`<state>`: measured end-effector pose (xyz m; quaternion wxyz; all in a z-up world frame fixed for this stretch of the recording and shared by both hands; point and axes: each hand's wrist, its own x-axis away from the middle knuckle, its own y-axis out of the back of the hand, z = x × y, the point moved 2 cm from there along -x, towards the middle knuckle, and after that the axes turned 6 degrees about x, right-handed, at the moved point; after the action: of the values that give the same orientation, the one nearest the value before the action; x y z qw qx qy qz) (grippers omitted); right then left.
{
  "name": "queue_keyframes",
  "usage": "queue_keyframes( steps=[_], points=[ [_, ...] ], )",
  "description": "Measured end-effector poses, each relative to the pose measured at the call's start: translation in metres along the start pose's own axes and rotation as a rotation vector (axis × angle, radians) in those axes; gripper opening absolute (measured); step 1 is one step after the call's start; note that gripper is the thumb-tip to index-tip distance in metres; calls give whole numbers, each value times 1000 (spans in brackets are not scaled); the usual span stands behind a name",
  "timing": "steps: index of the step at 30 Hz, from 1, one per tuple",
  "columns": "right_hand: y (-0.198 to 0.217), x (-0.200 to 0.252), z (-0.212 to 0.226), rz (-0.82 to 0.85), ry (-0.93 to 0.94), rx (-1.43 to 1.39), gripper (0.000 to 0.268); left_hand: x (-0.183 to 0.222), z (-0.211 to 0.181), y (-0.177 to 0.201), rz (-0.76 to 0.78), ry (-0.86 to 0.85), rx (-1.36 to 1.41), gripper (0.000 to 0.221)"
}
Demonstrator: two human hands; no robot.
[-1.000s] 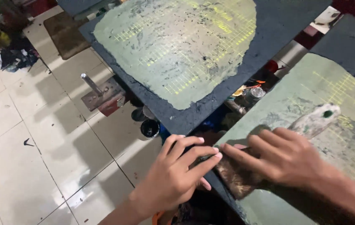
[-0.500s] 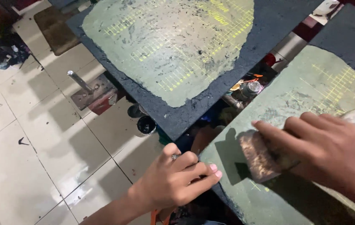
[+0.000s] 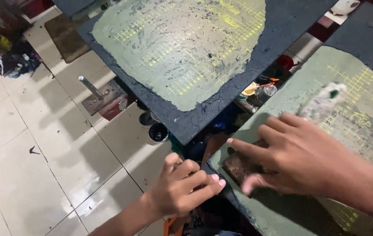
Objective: Applying and spreading ink or adhesive onto a screen printing frame using a hand scraper.
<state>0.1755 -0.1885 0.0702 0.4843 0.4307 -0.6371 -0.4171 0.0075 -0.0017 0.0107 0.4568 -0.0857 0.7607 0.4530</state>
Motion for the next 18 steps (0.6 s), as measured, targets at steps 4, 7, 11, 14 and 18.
queue_keyframes(
  steps=[4,7,11,14,18],
  points=[
    [18,-14,13,-328,48,96,49,11,-7,-6,11,120,21,10],
    [23,-16,19,-376,59,139,44,18,-8,-13,-82,208,22,12],
    [20,-17,20,-445,40,158,42,22,-3,-14,-139,450,66,47],
    [21,-16,23,-520,11,130,34,18,3,-17,-147,577,245,45],
    [20,-15,29,-603,-45,186,26,12,9,-13,-129,543,393,26]
  ],
)
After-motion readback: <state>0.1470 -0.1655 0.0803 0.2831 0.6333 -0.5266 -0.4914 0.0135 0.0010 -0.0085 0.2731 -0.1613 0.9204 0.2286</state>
